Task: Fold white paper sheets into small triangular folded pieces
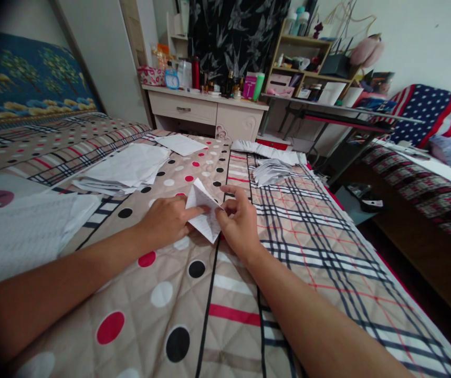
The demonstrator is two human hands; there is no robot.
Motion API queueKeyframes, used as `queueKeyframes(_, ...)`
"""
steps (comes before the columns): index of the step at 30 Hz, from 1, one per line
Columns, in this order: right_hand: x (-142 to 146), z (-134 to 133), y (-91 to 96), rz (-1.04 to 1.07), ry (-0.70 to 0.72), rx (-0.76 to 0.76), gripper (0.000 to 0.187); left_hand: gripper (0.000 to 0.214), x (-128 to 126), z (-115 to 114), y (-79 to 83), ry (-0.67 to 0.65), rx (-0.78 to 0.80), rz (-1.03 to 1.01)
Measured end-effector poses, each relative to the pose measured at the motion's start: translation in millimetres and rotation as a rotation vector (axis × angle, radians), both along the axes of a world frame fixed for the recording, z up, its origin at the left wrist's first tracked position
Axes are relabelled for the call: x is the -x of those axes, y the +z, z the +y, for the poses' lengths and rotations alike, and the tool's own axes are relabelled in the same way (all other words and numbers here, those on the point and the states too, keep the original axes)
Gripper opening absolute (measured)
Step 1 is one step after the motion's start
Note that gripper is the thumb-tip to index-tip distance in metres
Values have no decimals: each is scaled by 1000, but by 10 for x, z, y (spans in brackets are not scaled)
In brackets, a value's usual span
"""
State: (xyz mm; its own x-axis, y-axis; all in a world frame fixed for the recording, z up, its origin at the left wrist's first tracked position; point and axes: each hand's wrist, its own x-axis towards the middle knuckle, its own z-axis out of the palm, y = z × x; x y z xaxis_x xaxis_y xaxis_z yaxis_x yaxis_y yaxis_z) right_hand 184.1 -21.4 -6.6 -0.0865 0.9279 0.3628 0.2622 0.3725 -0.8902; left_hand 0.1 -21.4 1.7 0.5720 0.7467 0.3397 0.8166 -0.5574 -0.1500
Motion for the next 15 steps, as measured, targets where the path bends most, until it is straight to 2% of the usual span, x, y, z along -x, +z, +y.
queueKeyframes(5, 10, -3, -3, -2, 54, 102, 39, 26, -1, 2, 23, -26, 66, 36)
queueKeyframes(12, 13, -11, -9, 63, 134, 125, 39, 28, -1, 17, 49, -45, 63, 25)
queueKeyframes(15, 14, -31, 12, 113, 136, 134, 35, 24, 27, 40, 27, -83, 101, -64)
